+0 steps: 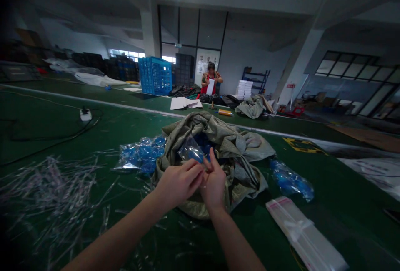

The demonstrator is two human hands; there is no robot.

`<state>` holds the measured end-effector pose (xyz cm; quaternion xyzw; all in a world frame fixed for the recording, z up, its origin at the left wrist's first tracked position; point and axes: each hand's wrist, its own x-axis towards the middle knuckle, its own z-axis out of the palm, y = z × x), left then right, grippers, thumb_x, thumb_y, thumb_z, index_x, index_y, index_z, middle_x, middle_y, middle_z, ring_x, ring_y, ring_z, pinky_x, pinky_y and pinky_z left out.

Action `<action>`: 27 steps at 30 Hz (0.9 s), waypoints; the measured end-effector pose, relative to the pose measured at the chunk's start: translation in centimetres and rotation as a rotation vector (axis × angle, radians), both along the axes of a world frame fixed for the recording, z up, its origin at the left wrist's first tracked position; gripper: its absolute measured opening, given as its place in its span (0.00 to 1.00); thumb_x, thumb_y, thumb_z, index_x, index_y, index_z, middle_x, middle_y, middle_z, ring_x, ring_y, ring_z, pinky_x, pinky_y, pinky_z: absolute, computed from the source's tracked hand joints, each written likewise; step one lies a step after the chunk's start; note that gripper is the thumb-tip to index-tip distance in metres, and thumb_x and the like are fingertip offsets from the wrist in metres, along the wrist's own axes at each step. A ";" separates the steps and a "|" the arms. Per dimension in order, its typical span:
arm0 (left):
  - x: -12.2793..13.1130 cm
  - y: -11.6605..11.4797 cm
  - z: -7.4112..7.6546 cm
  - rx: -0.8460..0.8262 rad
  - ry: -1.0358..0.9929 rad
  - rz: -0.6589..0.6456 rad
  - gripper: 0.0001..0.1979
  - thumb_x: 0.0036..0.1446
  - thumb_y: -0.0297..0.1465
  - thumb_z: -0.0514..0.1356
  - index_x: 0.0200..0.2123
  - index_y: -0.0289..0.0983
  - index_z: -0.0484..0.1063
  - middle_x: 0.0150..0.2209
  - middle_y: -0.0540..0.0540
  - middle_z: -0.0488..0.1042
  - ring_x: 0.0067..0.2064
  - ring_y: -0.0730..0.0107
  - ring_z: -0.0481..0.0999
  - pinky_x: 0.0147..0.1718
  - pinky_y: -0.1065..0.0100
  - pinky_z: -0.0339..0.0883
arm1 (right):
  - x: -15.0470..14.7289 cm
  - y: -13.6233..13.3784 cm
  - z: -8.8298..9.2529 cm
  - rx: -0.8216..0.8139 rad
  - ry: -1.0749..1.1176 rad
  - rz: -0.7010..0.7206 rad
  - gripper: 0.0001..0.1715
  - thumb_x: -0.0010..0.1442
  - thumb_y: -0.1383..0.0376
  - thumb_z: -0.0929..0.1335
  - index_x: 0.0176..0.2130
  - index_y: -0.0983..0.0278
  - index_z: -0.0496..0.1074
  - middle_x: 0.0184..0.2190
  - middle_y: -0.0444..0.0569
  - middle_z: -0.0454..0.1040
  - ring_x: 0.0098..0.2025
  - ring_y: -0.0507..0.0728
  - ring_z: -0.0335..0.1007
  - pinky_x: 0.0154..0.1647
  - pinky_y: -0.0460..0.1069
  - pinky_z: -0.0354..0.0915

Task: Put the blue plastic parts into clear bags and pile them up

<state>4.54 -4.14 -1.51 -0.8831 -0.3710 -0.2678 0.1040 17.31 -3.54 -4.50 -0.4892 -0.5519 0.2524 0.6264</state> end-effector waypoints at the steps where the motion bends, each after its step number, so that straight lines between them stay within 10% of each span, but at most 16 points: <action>1: 0.1 -0.1 -0.1 0.007 -0.004 -0.010 0.14 0.65 0.33 0.45 0.40 0.37 0.70 0.39 0.45 0.73 0.31 0.69 0.74 0.25 0.70 0.66 | -0.1 0.0 0.2 -0.017 0.035 -0.026 0.48 0.52 0.60 0.71 0.64 0.74 0.53 0.46 0.59 0.77 0.47 0.62 0.75 0.50 0.56 0.70; 10: 0.5 -0.3 -0.1 -0.042 -0.070 -0.064 0.15 0.65 0.33 0.45 0.40 0.36 0.71 0.39 0.43 0.75 0.33 0.70 0.75 0.30 0.71 0.68 | -0.9 -0.3 0.4 -0.043 0.320 0.015 0.60 0.46 0.55 0.74 0.67 0.72 0.46 0.34 0.51 0.80 0.36 0.58 0.77 0.41 0.52 0.72; 14: -1.0 0.4 1.0 -0.165 -0.341 -0.133 0.13 0.64 0.37 0.50 0.39 0.37 0.72 0.36 0.45 0.75 0.35 0.71 0.74 0.35 0.70 0.68 | -0.8 -0.5 0.5 -0.107 0.430 0.077 0.55 0.47 0.54 0.74 0.66 0.65 0.51 0.26 0.42 0.76 0.16 0.48 0.62 0.15 0.43 0.62; 21: -6.0 4.0 2.9 -0.292 -0.815 0.218 0.16 0.58 0.42 0.55 0.35 0.35 0.72 0.34 0.46 0.76 0.35 0.69 0.73 0.34 0.71 0.66 | -0.7 -0.3 1.6 -0.198 0.530 0.054 0.55 0.46 0.56 0.75 0.66 0.58 0.51 0.28 0.39 0.75 0.11 0.42 0.48 0.07 0.40 0.49; 27: -6.8 5.0 2.6 -0.825 -0.860 0.091 0.27 0.56 0.52 0.54 0.40 0.33 0.75 0.35 0.43 0.79 0.21 0.77 0.64 0.19 0.71 0.55 | -0.9 -0.6 2.0 -0.240 0.563 0.187 0.60 0.44 0.60 0.76 0.67 0.57 0.46 0.37 0.46 0.78 0.11 0.40 0.48 0.06 0.39 0.49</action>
